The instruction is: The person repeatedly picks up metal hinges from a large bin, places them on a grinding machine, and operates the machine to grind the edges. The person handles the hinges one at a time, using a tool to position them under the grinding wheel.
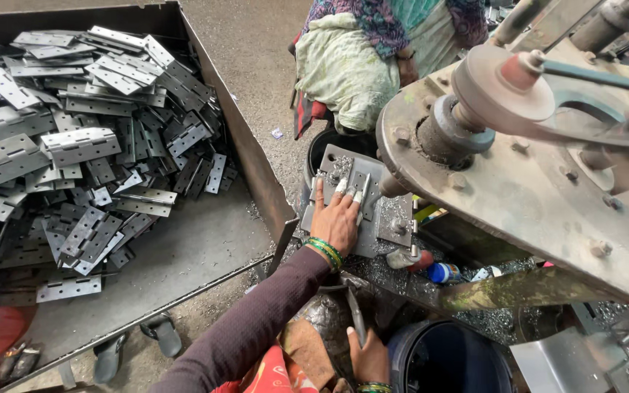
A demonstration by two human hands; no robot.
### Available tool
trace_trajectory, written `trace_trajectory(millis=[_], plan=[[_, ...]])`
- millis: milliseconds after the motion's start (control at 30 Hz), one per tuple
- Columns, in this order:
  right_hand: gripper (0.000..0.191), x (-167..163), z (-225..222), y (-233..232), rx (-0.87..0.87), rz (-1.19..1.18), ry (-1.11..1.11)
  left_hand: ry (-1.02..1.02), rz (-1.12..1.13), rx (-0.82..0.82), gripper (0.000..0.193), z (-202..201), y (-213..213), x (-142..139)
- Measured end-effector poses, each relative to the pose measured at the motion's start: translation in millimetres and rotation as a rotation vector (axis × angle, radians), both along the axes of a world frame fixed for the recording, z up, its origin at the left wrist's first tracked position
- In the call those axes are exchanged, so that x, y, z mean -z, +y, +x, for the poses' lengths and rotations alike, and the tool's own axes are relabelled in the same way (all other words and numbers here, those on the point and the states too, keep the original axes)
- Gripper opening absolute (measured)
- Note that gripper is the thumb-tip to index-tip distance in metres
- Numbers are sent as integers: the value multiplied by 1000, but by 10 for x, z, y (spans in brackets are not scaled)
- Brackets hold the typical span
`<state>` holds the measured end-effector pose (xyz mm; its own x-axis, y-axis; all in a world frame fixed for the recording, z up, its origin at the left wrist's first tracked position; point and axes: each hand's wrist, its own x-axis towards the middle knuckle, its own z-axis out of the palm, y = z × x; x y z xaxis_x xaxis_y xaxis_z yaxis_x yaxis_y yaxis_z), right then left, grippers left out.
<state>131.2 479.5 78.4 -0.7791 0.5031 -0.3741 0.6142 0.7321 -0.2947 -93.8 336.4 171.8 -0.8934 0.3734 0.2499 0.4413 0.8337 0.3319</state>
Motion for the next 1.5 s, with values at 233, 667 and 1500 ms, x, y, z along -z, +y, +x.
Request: trace_trajectory(millis=[233, 667, 1500], plan=[[57, 157, 56, 167, 9, -48, 23, 207, 41, -20, 51, -33, -4, 36], [53, -285, -37, 0, 2, 21, 55, 194, 31, 11, 48, 105, 2, 3], [50, -20, 109, -3, 39, 51, 81, 46, 54, 18, 28, -272, 129, 83]])
